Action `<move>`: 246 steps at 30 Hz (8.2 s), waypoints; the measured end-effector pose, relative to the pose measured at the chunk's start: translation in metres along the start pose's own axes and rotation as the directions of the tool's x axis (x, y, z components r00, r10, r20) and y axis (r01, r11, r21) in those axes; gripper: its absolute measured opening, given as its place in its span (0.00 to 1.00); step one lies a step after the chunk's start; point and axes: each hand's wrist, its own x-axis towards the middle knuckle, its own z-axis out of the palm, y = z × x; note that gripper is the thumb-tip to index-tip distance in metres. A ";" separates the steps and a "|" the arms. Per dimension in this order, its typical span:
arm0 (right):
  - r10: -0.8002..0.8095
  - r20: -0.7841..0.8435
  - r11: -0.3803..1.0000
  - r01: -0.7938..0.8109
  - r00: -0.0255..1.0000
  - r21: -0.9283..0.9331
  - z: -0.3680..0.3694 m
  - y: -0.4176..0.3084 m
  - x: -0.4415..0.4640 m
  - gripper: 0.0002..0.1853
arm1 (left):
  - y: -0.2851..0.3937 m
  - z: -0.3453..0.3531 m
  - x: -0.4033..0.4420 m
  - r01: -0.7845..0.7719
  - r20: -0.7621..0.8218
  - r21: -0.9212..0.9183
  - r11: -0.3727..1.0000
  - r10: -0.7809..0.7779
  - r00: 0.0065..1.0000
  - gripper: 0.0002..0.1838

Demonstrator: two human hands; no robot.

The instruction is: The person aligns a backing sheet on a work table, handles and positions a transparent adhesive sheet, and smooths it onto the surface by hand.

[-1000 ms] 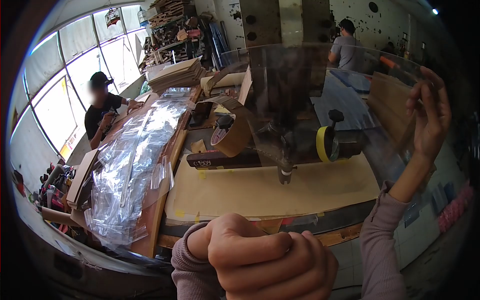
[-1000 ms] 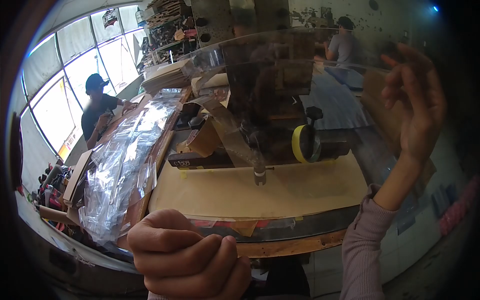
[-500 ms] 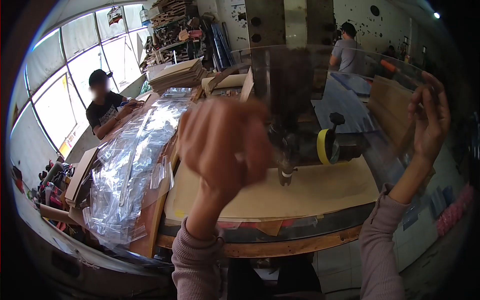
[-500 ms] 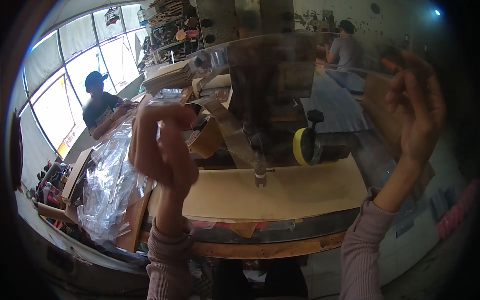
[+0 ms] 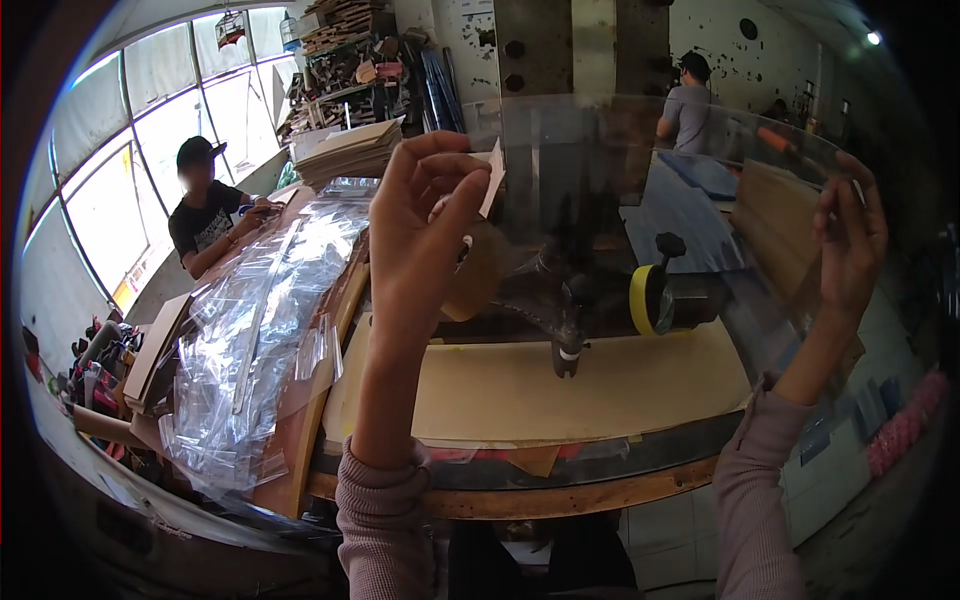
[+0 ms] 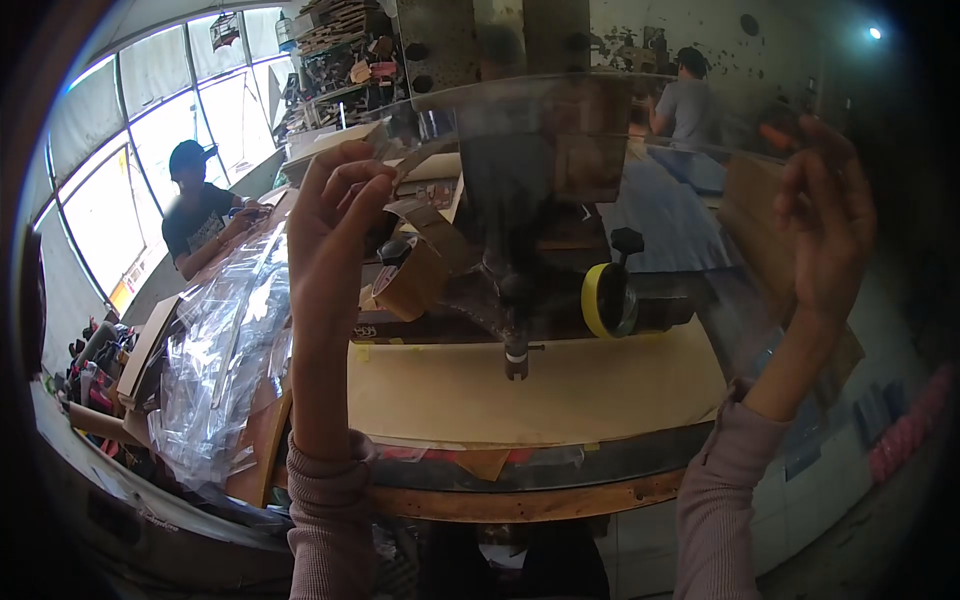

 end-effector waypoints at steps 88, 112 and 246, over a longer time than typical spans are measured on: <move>0.141 0.232 0.986 -0.116 0.962 -0.121 0.027 0.003 -0.003 0.15 | -0.016 -0.029 0.017 0.017 -0.208 0.014 1.000 -0.014 0.978 0.10; 0.230 0.058 0.969 -0.224 0.971 -0.102 0.031 0.024 0.005 0.12 | -0.028 -0.038 0.021 0.104 -0.185 -0.055 0.993 -0.112 0.976 0.10; 0.345 -0.184 0.900 -0.380 0.920 -0.215 -0.052 -0.033 -0.061 0.13 | -0.013 -0.099 0.029 -0.106 -0.323 -0.152 0.983 0.052 0.945 0.18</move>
